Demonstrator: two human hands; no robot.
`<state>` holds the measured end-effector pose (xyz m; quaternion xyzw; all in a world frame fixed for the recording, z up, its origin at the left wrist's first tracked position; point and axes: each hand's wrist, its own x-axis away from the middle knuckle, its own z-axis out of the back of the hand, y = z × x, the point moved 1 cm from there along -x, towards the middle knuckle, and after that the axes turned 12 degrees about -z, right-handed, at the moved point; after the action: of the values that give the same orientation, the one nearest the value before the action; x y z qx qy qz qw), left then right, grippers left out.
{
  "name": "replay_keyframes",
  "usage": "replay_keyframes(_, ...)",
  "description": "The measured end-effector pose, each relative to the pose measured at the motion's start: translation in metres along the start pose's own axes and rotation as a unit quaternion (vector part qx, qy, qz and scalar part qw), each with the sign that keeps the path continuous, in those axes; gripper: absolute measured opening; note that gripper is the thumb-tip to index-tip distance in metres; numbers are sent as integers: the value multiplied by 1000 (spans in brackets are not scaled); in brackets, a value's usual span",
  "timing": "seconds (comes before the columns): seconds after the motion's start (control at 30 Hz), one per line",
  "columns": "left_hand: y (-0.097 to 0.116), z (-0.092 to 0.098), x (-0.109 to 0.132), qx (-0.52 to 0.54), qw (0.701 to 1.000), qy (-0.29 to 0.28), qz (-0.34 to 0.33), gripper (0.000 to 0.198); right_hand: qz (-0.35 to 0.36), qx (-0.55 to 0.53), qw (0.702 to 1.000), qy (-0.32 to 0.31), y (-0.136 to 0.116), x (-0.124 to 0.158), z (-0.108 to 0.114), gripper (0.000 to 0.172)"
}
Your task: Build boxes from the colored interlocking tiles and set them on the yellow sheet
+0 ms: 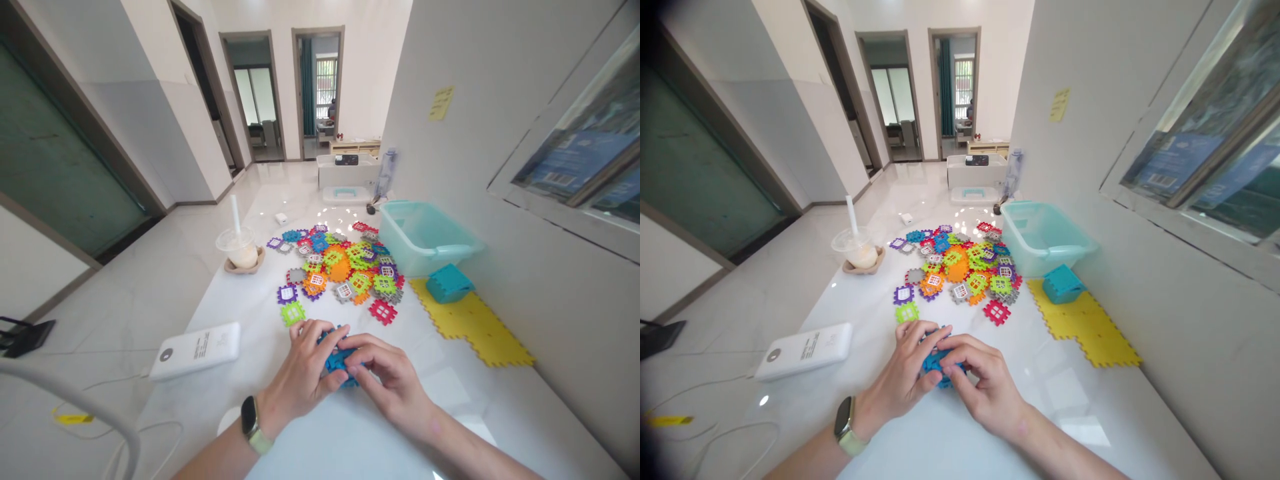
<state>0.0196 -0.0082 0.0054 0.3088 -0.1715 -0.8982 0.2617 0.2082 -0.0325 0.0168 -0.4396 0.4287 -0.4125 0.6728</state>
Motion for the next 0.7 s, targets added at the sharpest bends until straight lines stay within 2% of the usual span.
replay_keyframes(0.1, 2, 0, 0, 3, 1000, 4, 1, 68, -10, -46, 999, 7, 3, 0, -2, 15)
replay_keyframes(0.27, 5, -2, 0, -1, 1000, 2, -2, 66, -55, -175, 983, -1, 10, 0, -6, 34)
replay_keyframes(0.4, 5, -2, -1, -7, 1000, 3, -3, 61, -79, -225, 971, -13, 10, -1, -8, 34)
replay_keyframes(0.6, 7, -1, -1, 25, 1000, 9, 2, 58, -89, -197, 976, -30, 5, -2, -3, 36)
replay_keyframes(0.7, 4, 3, 1, 61, 996, 56, 19, 56, -54, -112, 992, -8, 4, -4, 7, 42)
